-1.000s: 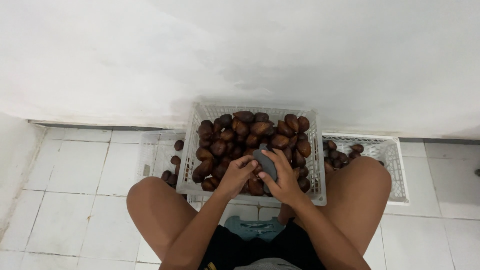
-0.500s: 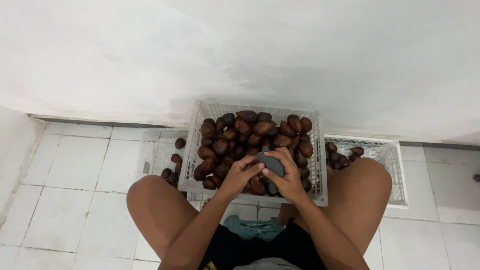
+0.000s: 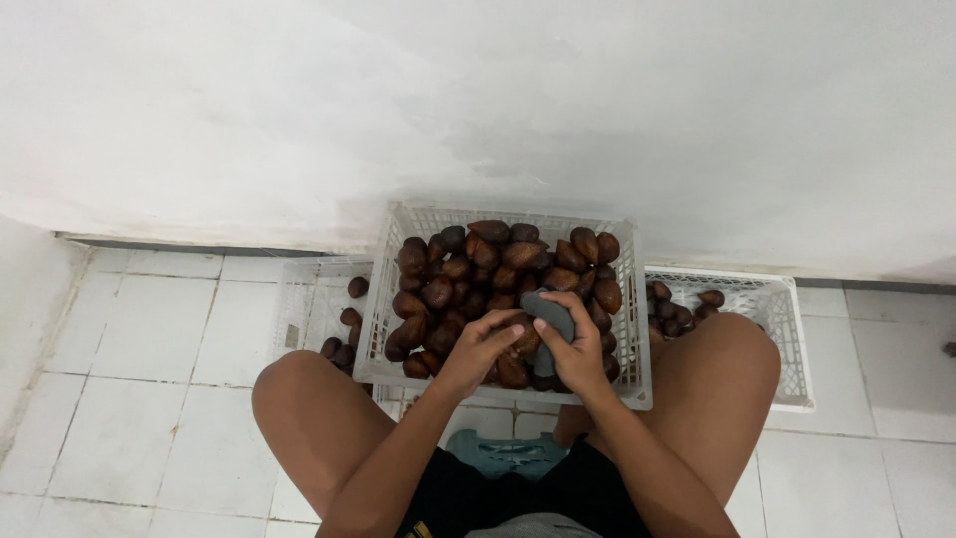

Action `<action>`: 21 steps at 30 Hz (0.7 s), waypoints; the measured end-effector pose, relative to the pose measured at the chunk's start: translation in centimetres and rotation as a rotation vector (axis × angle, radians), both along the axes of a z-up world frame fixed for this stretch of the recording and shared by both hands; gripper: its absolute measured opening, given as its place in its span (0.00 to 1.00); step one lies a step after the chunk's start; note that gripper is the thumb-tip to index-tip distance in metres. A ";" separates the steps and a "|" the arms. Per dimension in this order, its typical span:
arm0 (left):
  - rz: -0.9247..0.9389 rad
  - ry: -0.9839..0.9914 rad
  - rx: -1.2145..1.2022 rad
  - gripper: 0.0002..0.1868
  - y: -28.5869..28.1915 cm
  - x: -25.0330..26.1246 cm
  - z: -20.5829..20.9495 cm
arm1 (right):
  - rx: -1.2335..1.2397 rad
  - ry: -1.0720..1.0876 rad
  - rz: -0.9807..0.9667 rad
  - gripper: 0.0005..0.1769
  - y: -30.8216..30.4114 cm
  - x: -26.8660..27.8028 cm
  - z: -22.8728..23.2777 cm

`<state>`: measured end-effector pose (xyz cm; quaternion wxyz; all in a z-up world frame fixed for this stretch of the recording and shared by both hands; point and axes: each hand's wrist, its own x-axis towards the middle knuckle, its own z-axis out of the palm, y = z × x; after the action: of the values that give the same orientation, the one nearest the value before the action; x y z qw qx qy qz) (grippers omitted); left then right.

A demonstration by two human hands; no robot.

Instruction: Cleaning snake fruits by wiping each one individually with a cloth while sitting on the floor.

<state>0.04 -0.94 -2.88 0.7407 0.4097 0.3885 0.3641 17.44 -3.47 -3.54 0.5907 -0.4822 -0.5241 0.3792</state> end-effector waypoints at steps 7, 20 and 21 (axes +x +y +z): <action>-0.045 0.104 0.049 0.31 -0.1 0.0 1.2 | 0.002 -0.095 -0.065 0.17 0.0 -0.3 -0.2; 0.077 0.114 0.062 0.26 -0.3 -1.3 3.7 | 0.160 -0.376 0.067 0.49 -0.4 -1.0 0.7; 0.074 0.143 0.079 0.24 -0.4 -1.3 3.1 | 0.171 -0.392 0.066 0.48 -0.4 -1.1 0.7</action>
<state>-1.30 -1.37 0.27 0.6806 0.4488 0.4405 0.3760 16.35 -3.84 -2.83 0.5034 -0.4773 -0.6749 0.2514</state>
